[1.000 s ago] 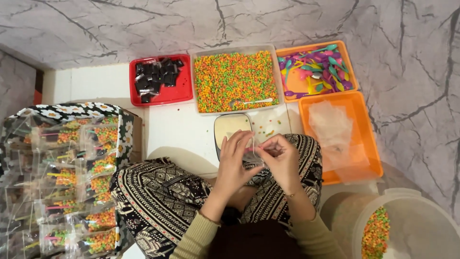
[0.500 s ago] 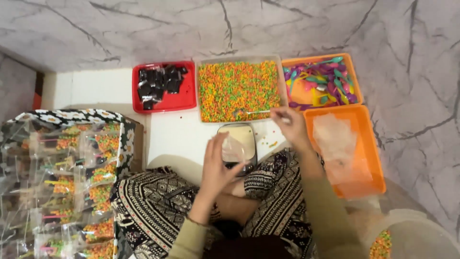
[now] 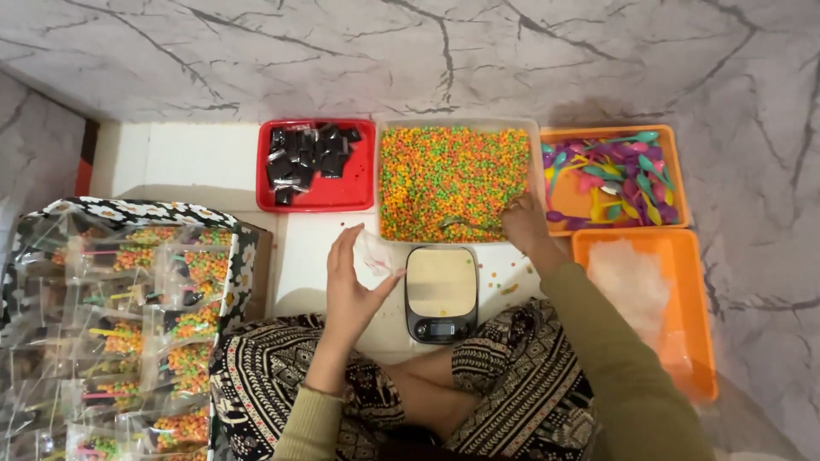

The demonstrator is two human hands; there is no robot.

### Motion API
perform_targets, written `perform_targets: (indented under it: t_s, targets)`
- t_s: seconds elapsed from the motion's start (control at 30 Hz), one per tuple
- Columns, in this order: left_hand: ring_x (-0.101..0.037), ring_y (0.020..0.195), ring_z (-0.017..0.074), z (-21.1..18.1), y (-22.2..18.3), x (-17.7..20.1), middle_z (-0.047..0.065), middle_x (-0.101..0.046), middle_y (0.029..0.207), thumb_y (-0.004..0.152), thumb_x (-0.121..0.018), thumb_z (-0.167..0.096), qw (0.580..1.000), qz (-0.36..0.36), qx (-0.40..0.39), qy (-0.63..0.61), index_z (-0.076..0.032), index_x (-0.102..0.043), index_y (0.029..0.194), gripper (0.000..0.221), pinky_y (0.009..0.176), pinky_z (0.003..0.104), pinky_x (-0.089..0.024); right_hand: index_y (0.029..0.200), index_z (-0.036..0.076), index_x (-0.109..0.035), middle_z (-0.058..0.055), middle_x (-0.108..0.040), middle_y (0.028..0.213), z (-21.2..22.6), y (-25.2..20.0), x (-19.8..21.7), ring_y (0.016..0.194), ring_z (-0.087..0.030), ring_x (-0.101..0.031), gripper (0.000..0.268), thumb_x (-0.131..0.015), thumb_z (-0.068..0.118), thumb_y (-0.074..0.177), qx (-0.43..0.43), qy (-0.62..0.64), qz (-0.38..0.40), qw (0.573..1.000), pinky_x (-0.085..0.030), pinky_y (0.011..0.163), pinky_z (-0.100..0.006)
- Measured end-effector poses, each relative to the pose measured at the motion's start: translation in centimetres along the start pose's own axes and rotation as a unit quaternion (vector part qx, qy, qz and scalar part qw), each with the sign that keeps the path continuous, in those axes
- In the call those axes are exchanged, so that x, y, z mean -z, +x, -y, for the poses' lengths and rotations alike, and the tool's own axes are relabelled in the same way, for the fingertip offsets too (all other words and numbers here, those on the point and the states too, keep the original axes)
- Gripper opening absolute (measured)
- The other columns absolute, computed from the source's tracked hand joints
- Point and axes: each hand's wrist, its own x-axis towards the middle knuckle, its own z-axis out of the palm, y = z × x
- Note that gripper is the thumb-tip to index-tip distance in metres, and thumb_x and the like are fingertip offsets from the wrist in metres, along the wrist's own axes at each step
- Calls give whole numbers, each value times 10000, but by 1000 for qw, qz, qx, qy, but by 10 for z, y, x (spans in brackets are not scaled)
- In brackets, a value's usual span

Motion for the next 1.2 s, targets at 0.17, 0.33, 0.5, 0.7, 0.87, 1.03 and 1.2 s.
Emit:
perform_targets:
  t_s: [0.17,0.33,0.5,0.7,0.87,1.03,1.2]
  targets:
    - [-404,1390,518,6,20,-6,223,-515,1356,731,-927,-153,1000,-14,2,-24,-16,-496,1392,800,1118,666,-343,1012,87,-674,-111,-749,861,-3,-3,41,900,-285,-704,133,-621,209,1002,26,369,18,929,-317,1002,-518]
    - [-461,1351,507,13,25,-9,215,-539,1317,727,-928,-135,999,-30,-12,-23,-11,-519,1362,765,1097,639,-391,1021,83,-756,-103,-759,787,20,-1,116,715,-209,-736,105,-662,114,987,-45,529,-155,833,-585,732,-334]
    - [-480,1337,499,5,21,-4,230,-550,1319,749,-912,-106,999,-31,14,-31,26,-522,1344,723,1091,633,-398,1110,45,-757,-155,-770,936,56,32,149,874,-249,-760,221,-584,181,1116,-124,546,-277,781,-642,736,-346]
    - [-522,1312,463,7,19,6,210,-582,1303,718,-933,-133,999,-44,8,-3,26,-545,1318,732,1085,601,-427,1178,-33,-716,-240,-745,1019,94,77,91,942,-371,-739,239,-582,147,1096,-86,653,-180,730,-655,799,-421]
    - [-523,1309,458,18,16,14,195,-598,1283,726,-935,-151,998,-55,-4,6,12,-563,1312,713,1094,577,-422,1174,-75,-684,-307,-717,1013,114,47,83,927,-386,-730,288,-615,185,1072,-152,704,-76,689,-652,793,-431]
    - [-552,1277,444,27,26,-1,185,-636,1239,728,-923,-126,997,-49,-54,18,0,-609,1272,640,1086,553,-436,1147,-70,-674,-307,-718,993,95,29,54,911,-340,-747,308,-622,220,1056,-237,738,-35,631,-661,783,-399]
    - [-595,1229,367,41,42,-23,137,-676,1157,640,-923,-125,982,-10,-98,164,-48,-671,1232,648,1077,447,-461,1084,-32,-721,-246,-739,906,76,18,86,818,-288,-767,260,-619,204,1046,-295,734,-88,606,-674,732,-364]
